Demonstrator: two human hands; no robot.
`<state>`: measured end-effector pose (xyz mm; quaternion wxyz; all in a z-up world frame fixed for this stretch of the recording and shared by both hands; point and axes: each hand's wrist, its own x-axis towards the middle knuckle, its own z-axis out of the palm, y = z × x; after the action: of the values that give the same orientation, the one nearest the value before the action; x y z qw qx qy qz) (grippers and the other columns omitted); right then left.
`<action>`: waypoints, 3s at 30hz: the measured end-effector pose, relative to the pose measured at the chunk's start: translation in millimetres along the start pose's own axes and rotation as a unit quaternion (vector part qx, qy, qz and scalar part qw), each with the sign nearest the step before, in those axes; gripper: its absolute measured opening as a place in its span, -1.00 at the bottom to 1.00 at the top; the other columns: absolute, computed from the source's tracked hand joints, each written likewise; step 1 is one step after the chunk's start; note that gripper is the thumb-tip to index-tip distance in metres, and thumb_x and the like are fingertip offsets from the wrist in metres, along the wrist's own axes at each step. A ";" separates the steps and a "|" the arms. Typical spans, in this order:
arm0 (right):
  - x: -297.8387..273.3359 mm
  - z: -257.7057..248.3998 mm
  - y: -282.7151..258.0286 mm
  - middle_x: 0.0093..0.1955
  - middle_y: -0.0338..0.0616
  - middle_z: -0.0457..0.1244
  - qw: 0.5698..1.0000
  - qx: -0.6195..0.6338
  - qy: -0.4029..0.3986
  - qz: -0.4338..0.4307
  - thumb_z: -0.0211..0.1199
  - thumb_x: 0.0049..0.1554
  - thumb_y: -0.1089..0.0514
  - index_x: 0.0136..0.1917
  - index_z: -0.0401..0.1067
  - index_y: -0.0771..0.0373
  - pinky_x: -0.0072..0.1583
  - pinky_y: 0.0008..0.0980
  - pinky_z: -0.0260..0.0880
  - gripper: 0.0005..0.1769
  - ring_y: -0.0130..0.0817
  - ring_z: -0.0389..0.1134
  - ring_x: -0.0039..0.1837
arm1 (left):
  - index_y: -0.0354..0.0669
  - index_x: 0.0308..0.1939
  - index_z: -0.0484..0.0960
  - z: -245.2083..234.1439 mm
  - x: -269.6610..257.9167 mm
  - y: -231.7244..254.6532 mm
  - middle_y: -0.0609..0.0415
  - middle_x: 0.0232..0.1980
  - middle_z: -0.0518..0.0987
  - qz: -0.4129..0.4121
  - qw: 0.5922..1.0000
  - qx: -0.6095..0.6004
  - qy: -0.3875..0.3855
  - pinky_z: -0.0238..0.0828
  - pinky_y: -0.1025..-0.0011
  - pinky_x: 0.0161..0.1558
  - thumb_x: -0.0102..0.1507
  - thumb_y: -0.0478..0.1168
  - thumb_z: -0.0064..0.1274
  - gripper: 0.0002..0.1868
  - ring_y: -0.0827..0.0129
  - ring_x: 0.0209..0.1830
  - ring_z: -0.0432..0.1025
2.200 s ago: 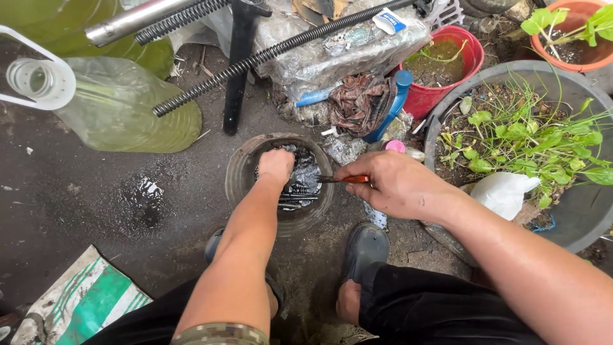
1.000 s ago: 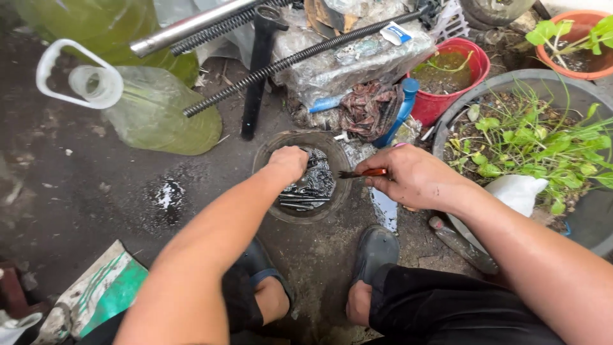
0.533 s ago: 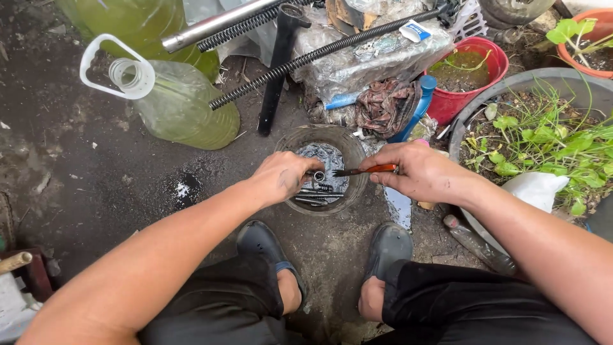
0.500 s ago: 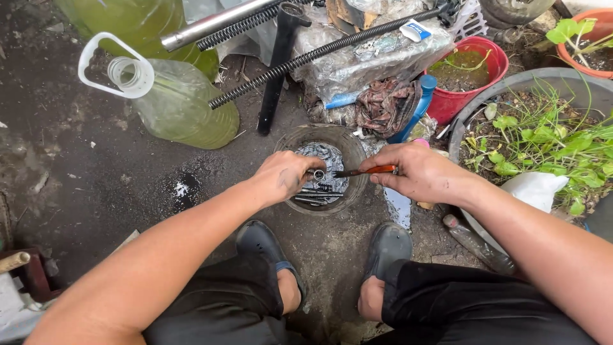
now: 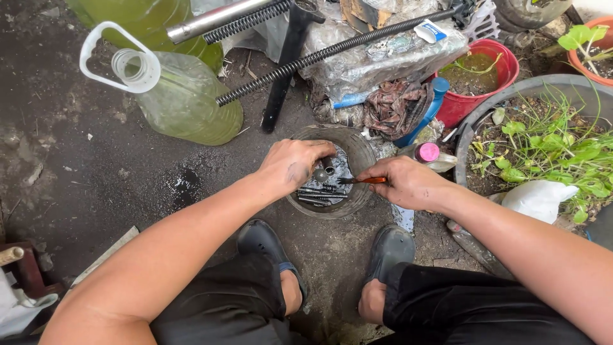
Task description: The person sits on the ground and cleans small metal parts submerged in a bucket of water. They use a brush to scrub the parts and a screwdriver to manipulate them, occasionally picking up and inspecting the items before placing them back into the bucket.
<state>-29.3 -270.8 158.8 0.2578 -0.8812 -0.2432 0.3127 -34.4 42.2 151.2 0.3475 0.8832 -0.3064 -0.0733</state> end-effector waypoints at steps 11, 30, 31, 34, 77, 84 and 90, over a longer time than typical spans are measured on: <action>8.6 18.2 21.4 0.13 -0.09 0.53 0.997 -0.069 -0.028 0.002 0.42 0.16 0.03 0.18 0.75 -0.10 0.17 0.13 0.65 -0.69 0.09 0.59 0.18 | -0.02 0.13 0.80 15.5 0.8 -19.9 0.01 0.09 0.82 -0.032 0.999 0.035 0.008 0.70 -0.18 -0.04 0.41 -0.32 -0.27 -0.53 -0.20 -0.02 0.71; -18.3 -30.6 -30.7 -0.25 -0.02 0.44 0.970 0.063 0.153 -0.176 0.44 0.07 0.34 0.37 0.68 0.20 -0.39 -0.33 0.40 -0.43 -0.29 0.39 -0.39 | -0.02 0.26 0.79 6.4 4.0 -7.6 -0.06 0.08 0.80 -0.115 0.991 0.048 -0.055 0.67 -0.22 0.07 0.40 -0.19 0.14 -0.64 -0.21 0.02 0.72; -17.8 -28.5 -29.4 -0.25 -0.02 0.44 0.970 0.063 0.153 -0.176 0.44 0.07 0.34 0.37 0.68 0.20 -0.39 -0.33 0.40 -0.43 -0.29 0.39 -0.39 | -0.02 0.26 0.79 5.3 4.4 -6.1 -0.06 0.08 0.80 -0.114 0.991 0.048 -0.055 0.67 -0.22 0.07 0.40 -0.19 0.14 -0.64 -0.21 0.02 0.72; -16.7 -25.2 -29.6 -0.22 -0.03 0.43 0.970 0.054 0.155 -0.178 0.43 0.08 0.33 0.41 0.65 0.16 -0.37 -0.34 0.40 -0.40 -0.29 0.39 -0.39 | -0.09 0.24 0.80 2.4 4.9 -2.0 -0.11 0.05 0.80 -0.112 0.991 0.038 -0.058 0.67 -0.20 0.06 0.41 -0.19 0.15 -0.66 -0.23 0.01 0.72; -16.8 -33.0 -35.3 -0.18 -0.02 0.49 0.955 0.118 0.186 -0.197 0.48 0.12 0.35 0.14 0.74 0.27 -0.20 -0.26 0.53 -0.70 -0.28 0.47 -0.25 | 0.24 0.24 0.79 31.9 5.0 -25.1 0.16 0.29 0.77 -0.040 0.999 -0.004 -0.013 0.65 -0.12 0.15 0.40 -0.21 0.19 -0.66 -0.02 0.27 0.63; -15.6 -31.0 -37.3 -0.18 0.06 0.49 0.956 0.130 0.180 -0.190 0.46 0.12 0.38 0.14 0.72 0.33 -0.17 -0.23 0.52 -0.70 -0.21 0.50 -0.22 | 0.27 0.21 0.80 30.4 5.9 -27.7 0.19 0.26 0.78 -0.026 1.000 -0.006 -0.001 0.67 -0.04 0.14 0.39 -0.24 0.19 -0.66 0.04 0.27 0.64; -14.9 -28.1 -28.4 -0.16 0.04 0.50 0.959 0.136 0.182 -0.171 0.46 0.13 0.37 0.18 0.71 0.31 -0.16 -0.23 0.53 -0.67 -0.20 0.53 -0.19 | 0.22 0.19 0.82 21.5 1.5 -20.3 0.11 0.20 0.80 -0.032 0.999 -0.016 -0.004 0.68 -0.02 0.12 0.38 -0.23 0.22 -0.68 0.00 0.23 0.67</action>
<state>-28.1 -266.9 201.2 0.4649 -0.8251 -0.2943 0.1281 -30.6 40.7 121.8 0.3581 0.8864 -0.2784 -0.0929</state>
